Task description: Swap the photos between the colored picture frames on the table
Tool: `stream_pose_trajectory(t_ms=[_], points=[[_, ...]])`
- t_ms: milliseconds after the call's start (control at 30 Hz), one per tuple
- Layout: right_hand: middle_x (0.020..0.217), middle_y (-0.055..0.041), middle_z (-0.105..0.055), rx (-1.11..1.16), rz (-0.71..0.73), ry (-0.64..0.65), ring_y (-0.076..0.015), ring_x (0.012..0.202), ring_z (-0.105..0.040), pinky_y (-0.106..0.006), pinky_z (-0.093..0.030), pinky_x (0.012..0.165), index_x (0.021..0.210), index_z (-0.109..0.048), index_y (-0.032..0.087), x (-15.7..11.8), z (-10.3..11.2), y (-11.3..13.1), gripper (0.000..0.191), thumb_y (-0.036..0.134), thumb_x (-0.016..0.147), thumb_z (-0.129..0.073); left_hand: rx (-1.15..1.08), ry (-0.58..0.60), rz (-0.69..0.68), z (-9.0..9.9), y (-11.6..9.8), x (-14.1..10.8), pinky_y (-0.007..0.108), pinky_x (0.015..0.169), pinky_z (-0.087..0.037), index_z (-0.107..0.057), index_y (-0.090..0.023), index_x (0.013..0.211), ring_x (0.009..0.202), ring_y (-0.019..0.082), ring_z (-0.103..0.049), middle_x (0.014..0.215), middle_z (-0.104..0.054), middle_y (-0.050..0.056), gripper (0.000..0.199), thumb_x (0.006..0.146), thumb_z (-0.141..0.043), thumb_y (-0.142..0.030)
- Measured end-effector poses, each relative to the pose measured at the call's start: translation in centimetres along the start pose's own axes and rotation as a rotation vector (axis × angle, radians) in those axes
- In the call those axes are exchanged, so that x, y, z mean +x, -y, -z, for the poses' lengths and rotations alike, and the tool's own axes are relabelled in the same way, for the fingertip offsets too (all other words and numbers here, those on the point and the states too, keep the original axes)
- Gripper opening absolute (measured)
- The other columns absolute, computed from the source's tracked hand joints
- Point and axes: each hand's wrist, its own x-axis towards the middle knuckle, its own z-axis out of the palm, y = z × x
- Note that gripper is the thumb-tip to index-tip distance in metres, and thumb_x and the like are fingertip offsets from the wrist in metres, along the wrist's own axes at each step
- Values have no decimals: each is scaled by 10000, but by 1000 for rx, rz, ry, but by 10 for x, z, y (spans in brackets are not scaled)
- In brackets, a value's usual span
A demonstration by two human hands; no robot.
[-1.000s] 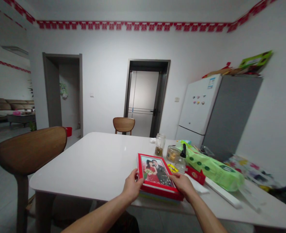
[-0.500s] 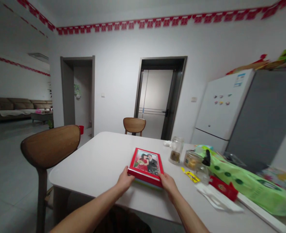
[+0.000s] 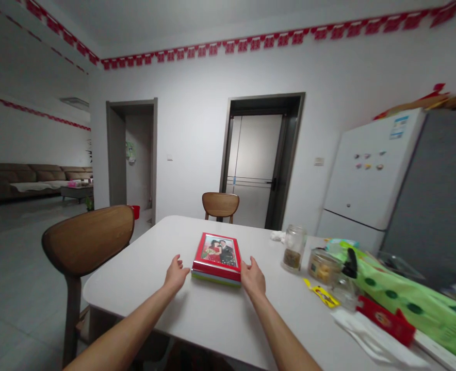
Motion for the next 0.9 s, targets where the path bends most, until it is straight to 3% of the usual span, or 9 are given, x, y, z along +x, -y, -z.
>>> stream_pose_trajectory(t_ms=[100,200,267,333,500,600,733,800,900], points=[[593,38,-520,235,194,-80,-123,553,-503,-246,-398,553,1306,-250,173,-31,16,42,625,358,726,-394,-119,25,-104,5,-46,-21,231,673,-407,-341,-122,1212,738,152,-566,793,-588,23,608,645,-559,-130],[473,115,-351,747,462,85,-60,392,-317,-183,-289,410,1318,-168,265,-76,34,99,706,260,681,-472,-271,139,-258,5,-103,-54,176,537,-375,-302,-233,1248,507,68,-476,607,-500,-81,632,661,-515,-132],[464,120,-309,986,525,196,-51,390,-279,-170,-258,397,1313,-166,290,-105,46,129,720,215,672,-484,-583,414,-441,6,-134,-77,172,486,-337,-201,-242,1296,449,52,-402,573,-465,-97,743,632,-514,-131],[469,117,-317,1117,523,256,-48,401,-281,-165,-255,400,1303,-193,304,-125,55,146,719,189,658,-491,-727,560,-509,10,-153,-96,171,474,-318,-164,-218,1312,450,51,-378,548,-450,-103,822,583,-535,-125],[476,112,-363,1190,444,321,-46,419,-319,-160,-261,408,1266,-277,302,-134,55,145,705,160,625,-532,-781,615,-484,14,-150,-106,175,479,-309,-161,-200,1313,450,49,-364,532,-450,-109,854,566,-571,-142],[466,113,-388,1213,358,320,-46,401,-326,-158,-240,391,1213,-354,283,-126,44,134,631,184,624,-559,-783,580,-355,10,-135,-98,177,484,-319,-241,-212,1271,458,54,-403,542,-473,-105,823,549,-635,-187],[433,72,-444,1220,113,277,-46,357,-334,-171,-243,356,730,-568,177,-110,33,117,207,372,665,-536,-708,523,-57,9,-122,-84,158,381,-221,-542,-134,773,368,42,-370,443,-441,-69,405,632,-585,-511],[392,53,-427,1214,18,305,-42,323,-311,-176,-234,336,483,-457,168,-102,32,113,385,489,696,-466,-678,556,16,12,-121,-78,165,342,-134,-460,-142,511,301,32,-288,365,-378,-54,559,685,-397,-670],[319,67,-312,1171,9,446,-34,271,-215,-173,-167,304,393,-327,180,-97,33,114,542,617,712,-340,-644,643,92,16,-124,-74,172,330,-75,-364,-164,397,258,28,-222,310,-323,-45,673,710,-193,-735]])
